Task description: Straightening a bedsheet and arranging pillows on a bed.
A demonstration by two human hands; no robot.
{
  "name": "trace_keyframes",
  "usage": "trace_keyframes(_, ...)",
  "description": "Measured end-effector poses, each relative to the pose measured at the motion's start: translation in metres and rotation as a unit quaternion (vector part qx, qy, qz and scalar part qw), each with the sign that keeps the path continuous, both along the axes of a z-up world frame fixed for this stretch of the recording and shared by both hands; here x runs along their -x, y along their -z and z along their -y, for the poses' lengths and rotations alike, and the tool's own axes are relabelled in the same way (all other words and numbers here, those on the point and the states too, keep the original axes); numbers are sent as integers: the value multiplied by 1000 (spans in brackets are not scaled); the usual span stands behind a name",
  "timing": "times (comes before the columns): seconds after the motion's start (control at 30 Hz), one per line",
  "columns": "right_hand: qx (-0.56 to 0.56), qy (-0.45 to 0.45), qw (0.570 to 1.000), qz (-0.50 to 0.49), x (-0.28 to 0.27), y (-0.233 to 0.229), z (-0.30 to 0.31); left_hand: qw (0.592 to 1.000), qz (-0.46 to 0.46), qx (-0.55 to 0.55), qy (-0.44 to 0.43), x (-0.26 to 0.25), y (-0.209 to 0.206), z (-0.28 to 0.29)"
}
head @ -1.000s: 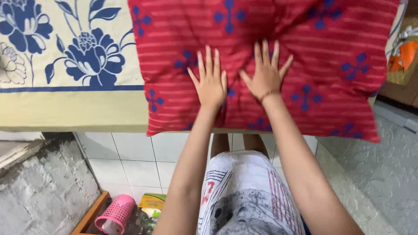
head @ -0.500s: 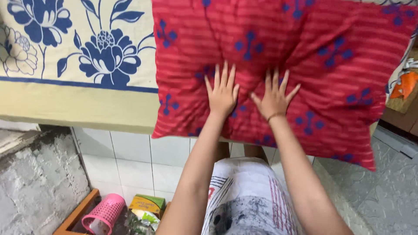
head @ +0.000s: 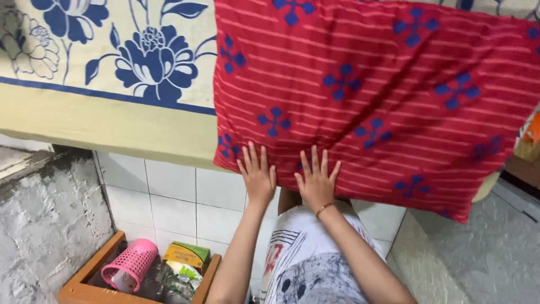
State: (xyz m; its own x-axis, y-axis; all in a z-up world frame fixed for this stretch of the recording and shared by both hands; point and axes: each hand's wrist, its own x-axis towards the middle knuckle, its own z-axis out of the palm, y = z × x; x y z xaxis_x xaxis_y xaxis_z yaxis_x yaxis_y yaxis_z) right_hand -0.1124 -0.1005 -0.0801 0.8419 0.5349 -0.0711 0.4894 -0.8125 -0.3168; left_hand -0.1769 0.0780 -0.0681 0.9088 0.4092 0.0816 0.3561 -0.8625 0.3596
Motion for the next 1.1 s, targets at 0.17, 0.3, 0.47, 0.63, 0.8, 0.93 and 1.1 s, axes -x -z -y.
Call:
trace_keyframes(0.17, 45, 10, 999, -7, -57, 3, -23, 997, -59, -45, -36, -61, 0, -3)
trace_keyframes(0.3, 52, 17, 998, 21, -123, 9, -53, 992, -77, -79, -63, -131, -3, -17)
trace_keyframes(0.47, 57, 11, 998, 24, -111, -7, -46, 992, -47, -95, -72, -119, -21, -11)
trace_keyframes(0.63, 51, 4, 999, 7, -36, 0, -9, 996, -60, -48, -53, -46, 3, 11)
trace_keyframes(0.8, 66, 6, 998, -22, -40, 14, -18, 994, -98, -31, -34, -52, 14, 0)
trace_keyframes(0.93, 48, 16, 999, -15, -94, -15, -42, 996, -72, -39, -45, -103, -11, -11)
trace_keyframes(1.1, -51, -4, 997, -60, -130, 19, 1, 993, 97, -44, -58, -139, -69, -27)
